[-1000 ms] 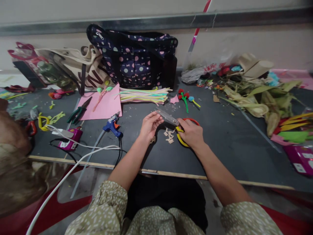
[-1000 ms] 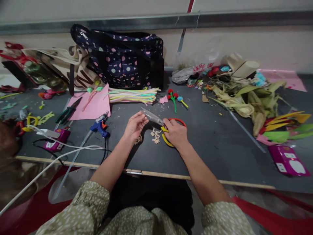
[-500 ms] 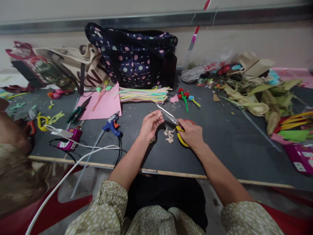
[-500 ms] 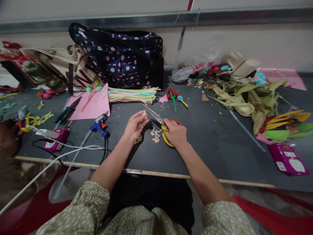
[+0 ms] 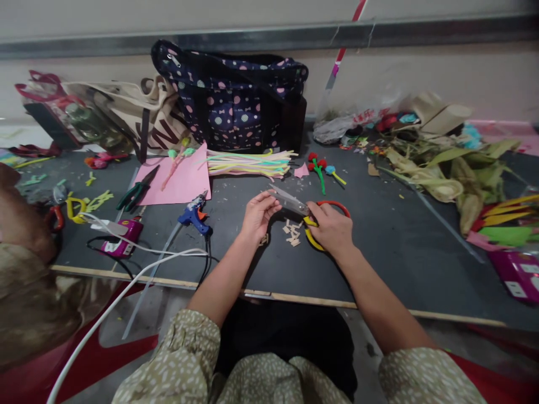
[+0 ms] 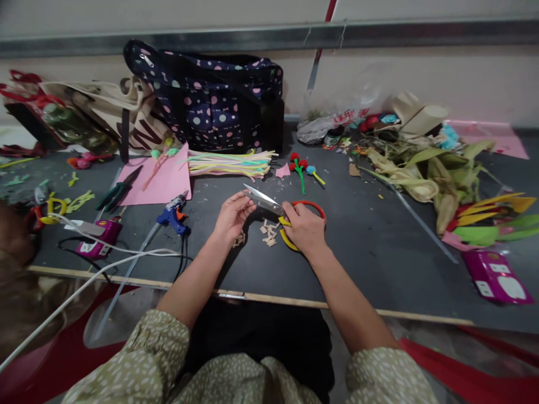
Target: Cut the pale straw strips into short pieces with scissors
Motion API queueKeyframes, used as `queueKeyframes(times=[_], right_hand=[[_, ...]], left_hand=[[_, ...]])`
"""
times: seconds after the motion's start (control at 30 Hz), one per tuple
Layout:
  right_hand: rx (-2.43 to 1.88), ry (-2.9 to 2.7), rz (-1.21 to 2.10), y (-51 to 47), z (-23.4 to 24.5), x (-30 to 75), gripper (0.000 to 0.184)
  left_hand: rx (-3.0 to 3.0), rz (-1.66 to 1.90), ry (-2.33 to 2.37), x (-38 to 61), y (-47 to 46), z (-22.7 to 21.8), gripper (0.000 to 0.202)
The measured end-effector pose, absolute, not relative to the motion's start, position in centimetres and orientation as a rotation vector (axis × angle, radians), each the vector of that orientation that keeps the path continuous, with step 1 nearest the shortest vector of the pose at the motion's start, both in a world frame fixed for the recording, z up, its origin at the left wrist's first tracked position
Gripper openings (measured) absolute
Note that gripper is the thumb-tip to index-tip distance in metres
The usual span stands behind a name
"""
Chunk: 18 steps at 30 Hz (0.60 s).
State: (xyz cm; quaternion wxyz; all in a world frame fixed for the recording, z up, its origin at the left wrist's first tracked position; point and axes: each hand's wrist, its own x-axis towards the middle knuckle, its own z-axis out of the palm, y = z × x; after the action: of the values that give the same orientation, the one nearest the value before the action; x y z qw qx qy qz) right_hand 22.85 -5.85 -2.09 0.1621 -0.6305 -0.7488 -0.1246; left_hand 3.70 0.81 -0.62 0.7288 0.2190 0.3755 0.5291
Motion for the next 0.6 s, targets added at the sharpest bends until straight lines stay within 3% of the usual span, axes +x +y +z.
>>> queueKeyframes(times=[0.37,0.6], right_hand=[[-1.845,-2.148,-0.358,-6.07,-2.12,22.78,0.035],[-1.795,-1.97,-0.076,-5.74,-2.37,23.22,0.032]], left_hand=[[0.535,1.204,0.869,3.86,0.56,-0.32,0.018],[0.51,1.191,0.873,3.71,0.66,0.0,0.02]])
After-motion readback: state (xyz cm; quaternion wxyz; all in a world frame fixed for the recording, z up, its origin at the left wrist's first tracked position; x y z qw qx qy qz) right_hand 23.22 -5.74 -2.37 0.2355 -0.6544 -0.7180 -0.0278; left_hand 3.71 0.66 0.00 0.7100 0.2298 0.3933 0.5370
